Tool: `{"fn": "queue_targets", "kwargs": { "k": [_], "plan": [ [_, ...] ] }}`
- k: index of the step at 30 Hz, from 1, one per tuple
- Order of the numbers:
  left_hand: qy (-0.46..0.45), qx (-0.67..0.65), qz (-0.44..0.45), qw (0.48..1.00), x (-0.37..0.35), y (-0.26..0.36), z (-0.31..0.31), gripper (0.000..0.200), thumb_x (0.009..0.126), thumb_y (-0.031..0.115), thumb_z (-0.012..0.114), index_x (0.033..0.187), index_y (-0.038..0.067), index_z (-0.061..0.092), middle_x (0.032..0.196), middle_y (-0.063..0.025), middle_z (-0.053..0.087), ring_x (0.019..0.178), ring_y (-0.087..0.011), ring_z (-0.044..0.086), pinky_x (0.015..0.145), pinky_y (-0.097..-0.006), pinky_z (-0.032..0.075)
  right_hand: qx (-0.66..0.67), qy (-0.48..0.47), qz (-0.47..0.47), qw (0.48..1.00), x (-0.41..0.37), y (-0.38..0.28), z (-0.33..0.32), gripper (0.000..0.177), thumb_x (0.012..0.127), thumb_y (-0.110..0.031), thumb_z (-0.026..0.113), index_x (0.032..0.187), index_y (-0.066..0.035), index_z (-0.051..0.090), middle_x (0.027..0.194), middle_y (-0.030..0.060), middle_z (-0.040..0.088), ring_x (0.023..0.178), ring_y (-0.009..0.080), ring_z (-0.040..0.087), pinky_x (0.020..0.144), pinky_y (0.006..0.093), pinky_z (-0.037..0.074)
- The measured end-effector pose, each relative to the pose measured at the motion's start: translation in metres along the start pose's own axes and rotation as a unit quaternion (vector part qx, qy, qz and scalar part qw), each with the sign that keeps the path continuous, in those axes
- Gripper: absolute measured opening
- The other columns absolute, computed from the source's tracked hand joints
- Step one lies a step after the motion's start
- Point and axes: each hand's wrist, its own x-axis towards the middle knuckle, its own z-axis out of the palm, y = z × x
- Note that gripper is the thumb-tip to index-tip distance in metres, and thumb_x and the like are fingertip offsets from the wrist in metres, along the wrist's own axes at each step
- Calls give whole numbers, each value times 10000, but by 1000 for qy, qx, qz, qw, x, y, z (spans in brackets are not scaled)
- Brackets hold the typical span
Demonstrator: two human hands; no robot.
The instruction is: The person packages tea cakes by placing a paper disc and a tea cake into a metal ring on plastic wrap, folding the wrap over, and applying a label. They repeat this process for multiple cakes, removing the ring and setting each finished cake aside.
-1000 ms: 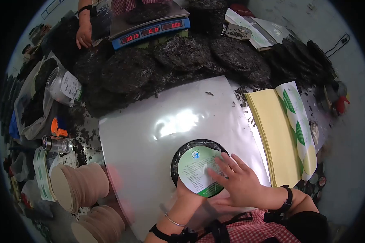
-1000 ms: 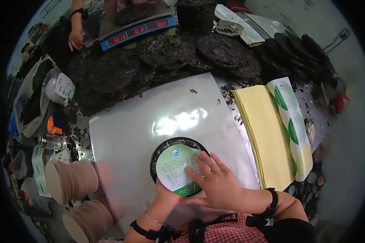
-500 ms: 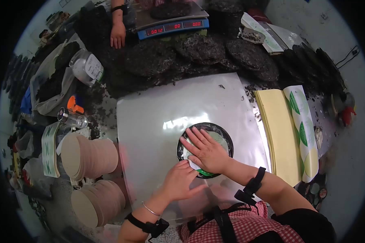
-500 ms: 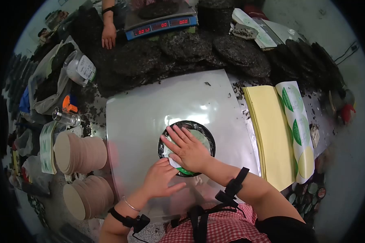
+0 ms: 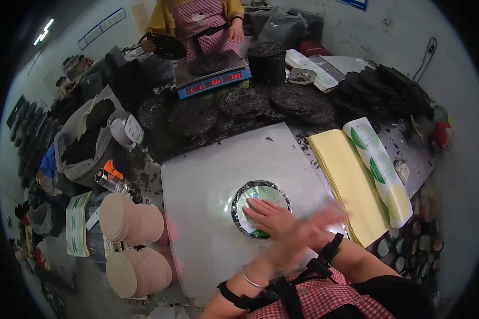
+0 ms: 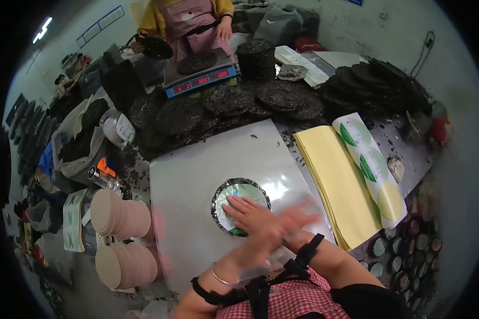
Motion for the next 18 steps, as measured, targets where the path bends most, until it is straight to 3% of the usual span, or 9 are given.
{"fn": "queue_targets", "kwargs": {
  "k": [3, 5, 7, 9, 10, 14, 15, 17, 18],
  "plan": [
    [37, 261, -152, 953, 15, 31, -17, 752, 911, 351, 704, 1496, 11, 376, 1573, -241, 339, 1464, -355, 286, 1206, -466, 222, 284, 158, 41, 945, -55, -45, -59, 491, 1051, -265, 482, 1510, -93, 458, 1605, 181, 353, 1485, 356, 334, 1220, 458, 265],
    [221, 493, -301, 786, -20, -1, -58, 777, 818, 221, 829, 1418, -24, 400, 1569, -258, 300, 1465, -388, 286, 1166, -511, 295, 378, 190, 60, 904, -140, -49, -61, 382, 1051, -247, 481, 1366, -65, 598, 1452, 176, 527, 1351, 347, 482, 1148, 448, 357],
    [335, 133, -561, 745, -83, -48, -83, 731, 816, 173, 830, 1395, -14, 425, 1491, -276, 408, 1485, -381, 254, 1166, -518, 293, 491, 201, 39, 847, -236, -46, 1, 301, 1040, -228, 499, 1150, -17, 684, 1198, 143, 663, 1115, 323, 606, 1017, 430, 443],
    [236, -106, -484, 836, -29, -29, -25, 555, 862, 179, 792, 1319, -18, 548, 1392, -261, 527, 1454, -359, 344, 1142, -513, 345, 536, 224, 25, 813, -279, -65, 42, 288, 1032, -219, 512, 1037, 0, 699, 1054, 120, 703, 983, 307, 639, 940, 418, 473],
    [141, -412, -455, 777, 42, 34, 23, 289, 934, 146, 701, 1181, -1, 670, 1308, -181, 621, 1319, -299, 530, 1076, -437, 442, 443, 297, 107, 839, -290, -82, 52, 291, 1038, -240, 512, 991, -10, 683, 1011, 116, 691, 931, 296, 628, 900, 411, 471],
    [-278, -399, -360, 796, 79, 53, 91, 244, 941, 234, 724, 1122, 69, 720, 1156, -71, 714, 944, -160, 648, 860, -319, 508, 243, 358, 337, 836, -323, -150, 17, 320, 1048, -328, 533, 1105, -24, 614, 1018, 99, 682, 923, 256, 637, 864, 411, 490],
    [-136, -133, -462, 866, 63, 16, 114, 338, 882, 303, 780, 1103, 54, 727, 1031, -95, 743, 974, -186, 665, 839, -328, 506, 319, 343, 393, 791, -330, -152, 13, 365, 1043, -328, 547, 1210, -5, 564, 1024, 86, 682, 926, 232, 644, 852, 396, 505],
    [-262, 369, -417, 788, 32, -27, 129, 338, 853, 288, 800, 1075, 42, 735, 1000, -109, 751, 953, -191, 691, 793, -298, 516, 471, 303, 481, 674, -334, -156, 4, 542, 1032, -330, 575, 1420, 33, 465, 1037, 62, 681, 933, 183, 657, 829, 366, 535],
    [-266, 362, -419, 789, 8, -49, 133, 338, 853, 288, 800, 1075, 42, 735, 1000, -109, 751, 953, -191, 691, 793, -298, 516, 474, 307, 445, 695, -330, -159, -23, 578, 1028, -308, 569, 1463, 38, 410, 1000, 75, 684, 889, 176, 669, 787, 343, 549]
  ]
}}
